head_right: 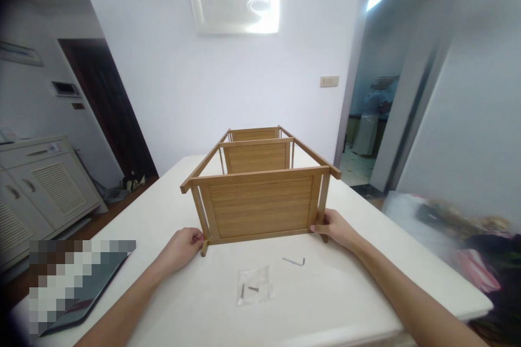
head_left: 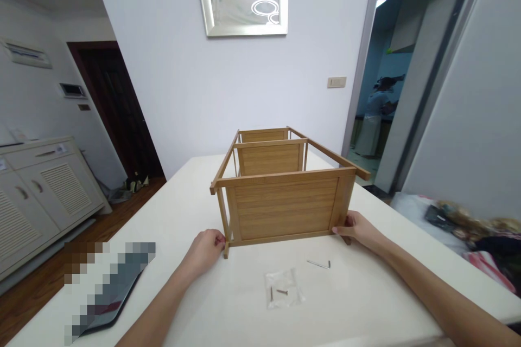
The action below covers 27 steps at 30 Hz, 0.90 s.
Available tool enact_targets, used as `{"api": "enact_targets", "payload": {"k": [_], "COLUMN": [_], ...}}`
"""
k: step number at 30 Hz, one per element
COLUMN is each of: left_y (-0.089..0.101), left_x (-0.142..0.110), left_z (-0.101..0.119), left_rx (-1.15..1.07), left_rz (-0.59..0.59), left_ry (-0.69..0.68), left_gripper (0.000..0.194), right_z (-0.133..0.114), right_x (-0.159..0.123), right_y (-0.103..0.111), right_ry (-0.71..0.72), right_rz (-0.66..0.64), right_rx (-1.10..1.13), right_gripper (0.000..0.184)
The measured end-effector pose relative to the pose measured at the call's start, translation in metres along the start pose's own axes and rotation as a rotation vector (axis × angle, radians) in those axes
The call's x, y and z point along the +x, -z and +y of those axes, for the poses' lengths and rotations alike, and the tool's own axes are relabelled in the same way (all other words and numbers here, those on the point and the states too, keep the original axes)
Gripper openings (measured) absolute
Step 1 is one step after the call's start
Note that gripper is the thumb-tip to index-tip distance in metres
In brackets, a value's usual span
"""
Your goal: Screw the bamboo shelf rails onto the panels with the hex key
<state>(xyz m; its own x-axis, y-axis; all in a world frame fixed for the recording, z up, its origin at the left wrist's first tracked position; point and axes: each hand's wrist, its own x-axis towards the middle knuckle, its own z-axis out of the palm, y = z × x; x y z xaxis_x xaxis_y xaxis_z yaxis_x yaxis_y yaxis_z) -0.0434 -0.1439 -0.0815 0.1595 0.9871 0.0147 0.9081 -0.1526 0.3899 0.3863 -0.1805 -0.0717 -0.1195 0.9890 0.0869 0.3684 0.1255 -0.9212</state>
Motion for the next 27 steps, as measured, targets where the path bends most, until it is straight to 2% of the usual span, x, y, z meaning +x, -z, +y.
{"api": "enact_targets", "payload": {"k": [5, 9, 11, 14, 15, 16, 17, 19, 21, 23, 27], "left_y": [0.009, 0.013, 0.012, 0.009, 0.009, 0.009, 0.009, 0.011, 0.011, 0.011, 0.010], "left_x": [0.007, 0.014, 0.016, 0.015, 0.014, 0.013, 0.011, 0.008, 0.005, 0.002, -0.001], "left_z": [-0.024, -0.036, -0.038, -0.036, -0.035, -0.034, -0.032, -0.029, -0.026, -0.023, -0.019], "left_rx": [0.150, 0.206, 0.225, 0.242, 0.245, 0.249, 0.252, 0.259, 0.269, 0.286, 0.314], "left_rz": [0.111, 0.139, 0.148, 0.156, 0.154, 0.151, 0.149, 0.148, 0.152, 0.152, 0.123], "left_ry": [0.109, 0.143, 0.155, 0.153, 0.148, 0.145, 0.142, 0.141, 0.146, 0.153, 0.160], "left_gripper": [0.026, 0.030, 0.032, 0.033, 0.033, 0.033, 0.033, 0.032, 0.033, 0.033, 0.034], "right_z": [-0.001, -0.001, -0.002, -0.010, -0.015, -0.021, -0.028, -0.041, -0.052, -0.058, -0.059], "right_x": [0.016, 0.016, 0.005, -0.024, -0.036, -0.048, -0.059, -0.077, -0.087, -0.089, -0.088], "right_y": [-0.026, -0.030, -0.027, -0.035, -0.043, -0.054, -0.067, -0.097, -0.127, -0.149, -0.166], "right_ry": [0.056, 0.069, 0.052, 0.059, 0.096, 0.201, 0.306, 0.397, 0.371, 0.336, 0.276], "right_rz": [0.008, 0.091, 0.181, 0.384, 0.445, 0.479, 0.437, 0.253, 0.162, 0.124, 0.070], "right_rx": [-0.001, -0.010, -0.042, -0.132, -0.172, -0.263, -0.326, -0.393, -0.422, -0.439, -0.500], "right_gripper": [0.030, 0.046, 0.046, 0.029, 0.022, 0.014, 0.008, 0.012, 0.013, 0.013, 0.013]}}
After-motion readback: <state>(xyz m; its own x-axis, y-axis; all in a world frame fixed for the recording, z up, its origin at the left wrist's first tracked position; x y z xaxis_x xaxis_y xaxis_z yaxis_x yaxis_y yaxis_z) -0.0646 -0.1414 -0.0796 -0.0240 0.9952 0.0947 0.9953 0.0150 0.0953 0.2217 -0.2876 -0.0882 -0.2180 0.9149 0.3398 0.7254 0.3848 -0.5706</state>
